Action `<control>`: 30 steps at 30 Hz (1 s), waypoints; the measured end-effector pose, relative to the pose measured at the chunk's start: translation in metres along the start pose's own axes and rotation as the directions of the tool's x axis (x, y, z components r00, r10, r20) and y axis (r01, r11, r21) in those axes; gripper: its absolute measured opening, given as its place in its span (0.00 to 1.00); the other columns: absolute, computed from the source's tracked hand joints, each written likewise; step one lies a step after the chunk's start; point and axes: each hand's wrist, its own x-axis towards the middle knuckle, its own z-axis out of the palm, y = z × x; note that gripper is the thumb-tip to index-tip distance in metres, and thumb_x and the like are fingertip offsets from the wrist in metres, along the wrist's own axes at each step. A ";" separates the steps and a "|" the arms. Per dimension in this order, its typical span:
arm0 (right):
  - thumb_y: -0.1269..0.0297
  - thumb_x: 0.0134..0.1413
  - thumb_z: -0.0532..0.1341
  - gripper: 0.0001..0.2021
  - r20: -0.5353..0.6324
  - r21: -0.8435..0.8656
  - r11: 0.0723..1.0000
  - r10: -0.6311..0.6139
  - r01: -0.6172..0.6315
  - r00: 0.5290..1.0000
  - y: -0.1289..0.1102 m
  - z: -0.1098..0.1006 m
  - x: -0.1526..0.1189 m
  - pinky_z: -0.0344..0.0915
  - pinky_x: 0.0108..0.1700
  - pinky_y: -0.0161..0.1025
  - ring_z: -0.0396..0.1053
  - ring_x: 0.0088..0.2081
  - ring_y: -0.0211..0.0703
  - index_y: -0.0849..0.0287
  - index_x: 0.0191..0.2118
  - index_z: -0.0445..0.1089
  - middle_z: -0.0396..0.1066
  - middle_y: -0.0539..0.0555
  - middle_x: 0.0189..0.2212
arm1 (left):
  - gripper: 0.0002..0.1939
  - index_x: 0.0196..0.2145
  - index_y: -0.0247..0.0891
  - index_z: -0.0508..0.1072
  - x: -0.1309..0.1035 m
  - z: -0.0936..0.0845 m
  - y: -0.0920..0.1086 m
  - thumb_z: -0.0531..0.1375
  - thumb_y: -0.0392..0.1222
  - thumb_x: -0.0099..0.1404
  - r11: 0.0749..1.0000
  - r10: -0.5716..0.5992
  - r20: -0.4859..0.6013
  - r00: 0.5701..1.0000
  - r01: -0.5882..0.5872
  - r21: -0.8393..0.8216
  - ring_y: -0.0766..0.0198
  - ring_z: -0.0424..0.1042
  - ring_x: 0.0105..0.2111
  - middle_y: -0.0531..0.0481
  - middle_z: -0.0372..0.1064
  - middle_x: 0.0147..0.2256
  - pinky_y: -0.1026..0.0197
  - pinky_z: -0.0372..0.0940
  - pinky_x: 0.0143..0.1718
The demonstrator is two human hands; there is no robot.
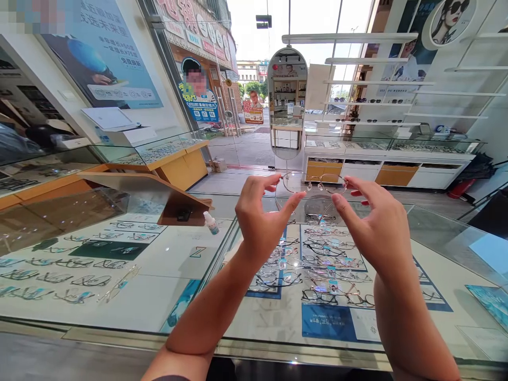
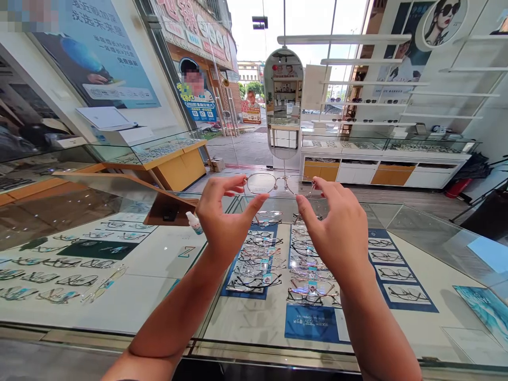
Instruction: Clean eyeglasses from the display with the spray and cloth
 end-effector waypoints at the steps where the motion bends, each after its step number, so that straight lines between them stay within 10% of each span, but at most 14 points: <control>1: 0.43 0.70 0.61 0.27 0.006 0.001 1.000 0.005 -0.005 1.000 0.000 0.000 0.000 0.72 0.52 0.57 0.78 0.51 0.61 0.59 0.61 0.78 0.81 0.62 0.52 | 0.23 0.49 0.42 0.78 0.000 0.000 0.000 0.77 0.53 0.62 1.000 -0.001 0.001 1.000 0.001 0.005 0.61 0.76 0.37 0.50 0.78 0.40 0.53 0.73 0.42; 30: 0.44 0.70 0.60 0.28 0.166 -0.011 0.999 0.047 -0.046 0.985 0.005 0.000 0.004 0.74 0.50 0.57 0.80 0.50 0.59 0.60 0.63 0.77 0.81 0.63 0.55 | 0.24 0.49 0.45 0.80 0.000 -0.007 0.011 0.79 0.55 0.59 0.998 0.007 0.017 1.000 -0.008 0.067 0.56 0.76 0.39 0.48 0.78 0.41 0.50 0.73 0.46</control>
